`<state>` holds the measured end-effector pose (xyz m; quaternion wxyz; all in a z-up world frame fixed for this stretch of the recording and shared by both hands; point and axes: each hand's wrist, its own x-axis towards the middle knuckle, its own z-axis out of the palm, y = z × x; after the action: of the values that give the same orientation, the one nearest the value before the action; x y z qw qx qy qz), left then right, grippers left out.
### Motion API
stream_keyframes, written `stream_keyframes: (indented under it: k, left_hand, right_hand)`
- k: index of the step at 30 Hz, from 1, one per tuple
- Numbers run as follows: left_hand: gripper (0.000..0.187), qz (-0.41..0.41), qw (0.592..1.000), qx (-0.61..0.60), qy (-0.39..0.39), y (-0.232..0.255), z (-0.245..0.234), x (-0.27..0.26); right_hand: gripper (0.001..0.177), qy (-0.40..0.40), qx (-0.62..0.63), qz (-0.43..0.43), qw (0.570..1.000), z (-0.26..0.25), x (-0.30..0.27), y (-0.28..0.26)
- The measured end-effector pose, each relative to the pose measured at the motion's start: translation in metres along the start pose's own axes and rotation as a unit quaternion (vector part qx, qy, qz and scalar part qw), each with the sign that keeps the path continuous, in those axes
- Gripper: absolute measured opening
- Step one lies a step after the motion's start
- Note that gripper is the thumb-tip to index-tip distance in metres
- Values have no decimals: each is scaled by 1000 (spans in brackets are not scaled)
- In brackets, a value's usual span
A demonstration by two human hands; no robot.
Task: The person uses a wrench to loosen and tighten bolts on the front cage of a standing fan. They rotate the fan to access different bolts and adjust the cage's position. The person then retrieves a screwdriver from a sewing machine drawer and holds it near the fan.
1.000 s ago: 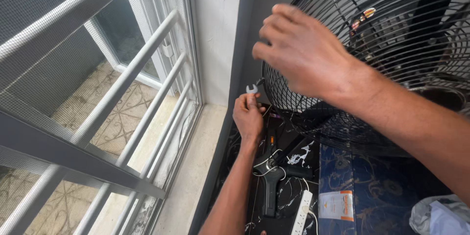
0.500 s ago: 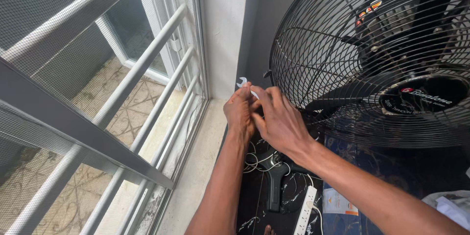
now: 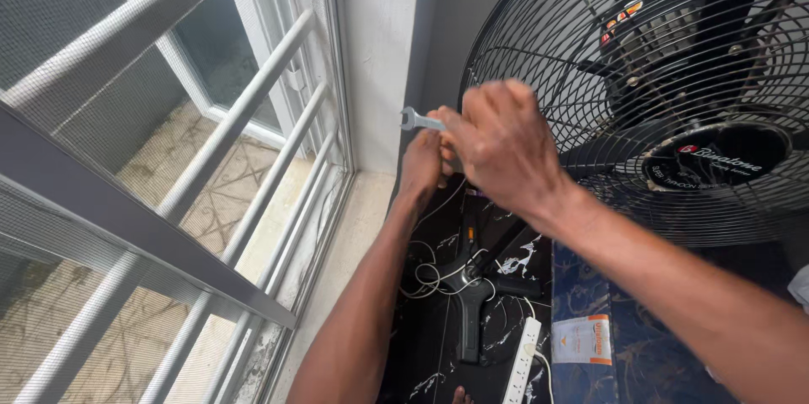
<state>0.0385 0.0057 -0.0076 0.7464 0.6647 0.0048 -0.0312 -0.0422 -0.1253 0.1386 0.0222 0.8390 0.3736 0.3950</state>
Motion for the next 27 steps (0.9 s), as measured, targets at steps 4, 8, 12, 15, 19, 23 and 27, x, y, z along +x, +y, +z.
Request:
stream_keyframes:
  k: [4,8,12,15,19,23,27]
  left_hand:
    - [63,-5,997,61,-45,7,4,16]
    - [73,0,997,23,-71,16,1,21]
    - [83,-29,995,-12,-99,18,0,24]
    - [79,-47,992,-25,-110,23,-2,30]
    - [87,-56,988,74,-123,34,-7,33]
    - [89,-37,986,100,-131,40,-12,31]
    - [87,-22,986,97,-134,41,-10,33]
  right_hand:
    - [14,66,-95,-59,991,-16,30,25]
    - [19,101,-159,-81,979,-29,50,48]
    - [24,64,-178,-89,978,-23,48,49]
    - [27,51,-180,-89,978,-14,52,53]
    - [35,11,-205,-65,977,-5,61,57]
    - [40,33,-246,-84,965,-2,66,53]
    - [48,24,-264,-83,961,-2,65,55]
